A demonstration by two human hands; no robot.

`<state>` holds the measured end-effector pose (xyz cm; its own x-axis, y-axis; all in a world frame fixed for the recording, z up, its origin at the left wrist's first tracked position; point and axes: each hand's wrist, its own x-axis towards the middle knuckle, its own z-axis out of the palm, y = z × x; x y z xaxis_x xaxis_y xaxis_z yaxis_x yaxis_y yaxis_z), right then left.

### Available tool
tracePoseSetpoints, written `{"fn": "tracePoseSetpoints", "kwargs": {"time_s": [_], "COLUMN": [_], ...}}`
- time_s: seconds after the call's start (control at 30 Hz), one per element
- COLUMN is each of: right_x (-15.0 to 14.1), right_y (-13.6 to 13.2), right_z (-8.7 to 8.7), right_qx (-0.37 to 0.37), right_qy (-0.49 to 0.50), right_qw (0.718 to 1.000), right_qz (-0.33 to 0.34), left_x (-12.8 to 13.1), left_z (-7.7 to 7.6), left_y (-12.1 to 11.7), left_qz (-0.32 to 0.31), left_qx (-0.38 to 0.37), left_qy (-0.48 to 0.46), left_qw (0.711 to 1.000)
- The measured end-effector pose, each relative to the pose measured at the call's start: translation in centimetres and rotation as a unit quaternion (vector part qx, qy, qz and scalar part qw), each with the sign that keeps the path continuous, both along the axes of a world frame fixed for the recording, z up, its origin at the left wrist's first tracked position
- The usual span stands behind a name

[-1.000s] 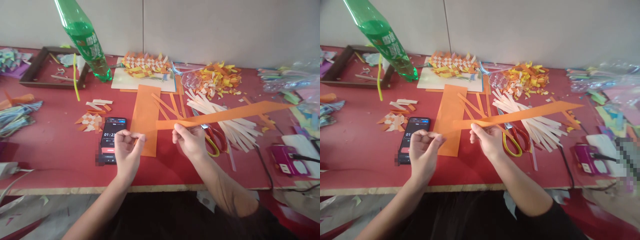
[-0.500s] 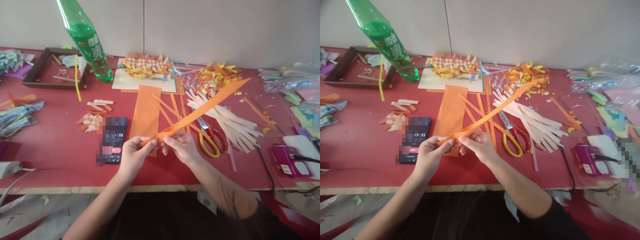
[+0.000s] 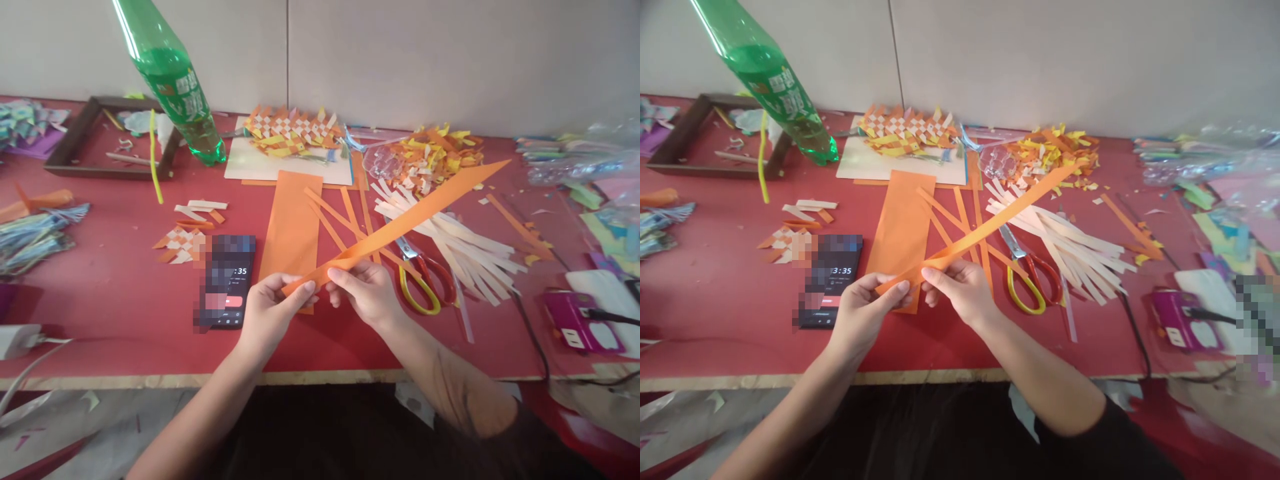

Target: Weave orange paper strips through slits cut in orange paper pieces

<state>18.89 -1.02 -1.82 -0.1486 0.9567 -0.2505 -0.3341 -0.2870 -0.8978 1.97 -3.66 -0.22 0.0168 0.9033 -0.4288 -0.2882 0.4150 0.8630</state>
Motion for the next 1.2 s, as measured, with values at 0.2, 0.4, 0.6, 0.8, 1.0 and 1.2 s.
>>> {"fn": "tracePoseSetpoints", "kwargs": {"time_s": [0.2,0.4,0.6,0.8,1.0,1.2], "right_x": [0.4,1.1,1.2,1.8,2.2,2.4], "right_y": [0.3,0.4,0.2,0.6,1.1,0.5], "right_z": [0.2,0.2,0.0,0.4,0.4,0.0], "right_qx": [-0.004,-0.014,-0.024,-0.039,0.010,0.057], "right_qy": [-0.005,-0.033,-0.059,-0.046,-0.054,-0.127], "right_qw": [1.000,0.998,0.990,0.991,0.994,0.983], "right_qz": [-0.004,0.049,0.123,0.121,0.093,0.119], "left_x": [0.1,-0.9,-1.3,-0.2,0.3,0.7], "left_z": [-0.2,1.1,2.3,0.9,-0.1,-0.6], "left_y": [0.1,0.3,1.8,2.9,2.5,2.0], "left_qz": [-0.054,-0.157,-0.292,-0.279,-0.219,-0.223], "left_qx": [0.001,-0.012,0.062,0.101,0.124,0.102], "left_qy": [-0.014,0.012,0.160,0.138,0.115,0.098], "left_qw": [0.998,0.987,0.941,0.945,0.961,0.964]}}
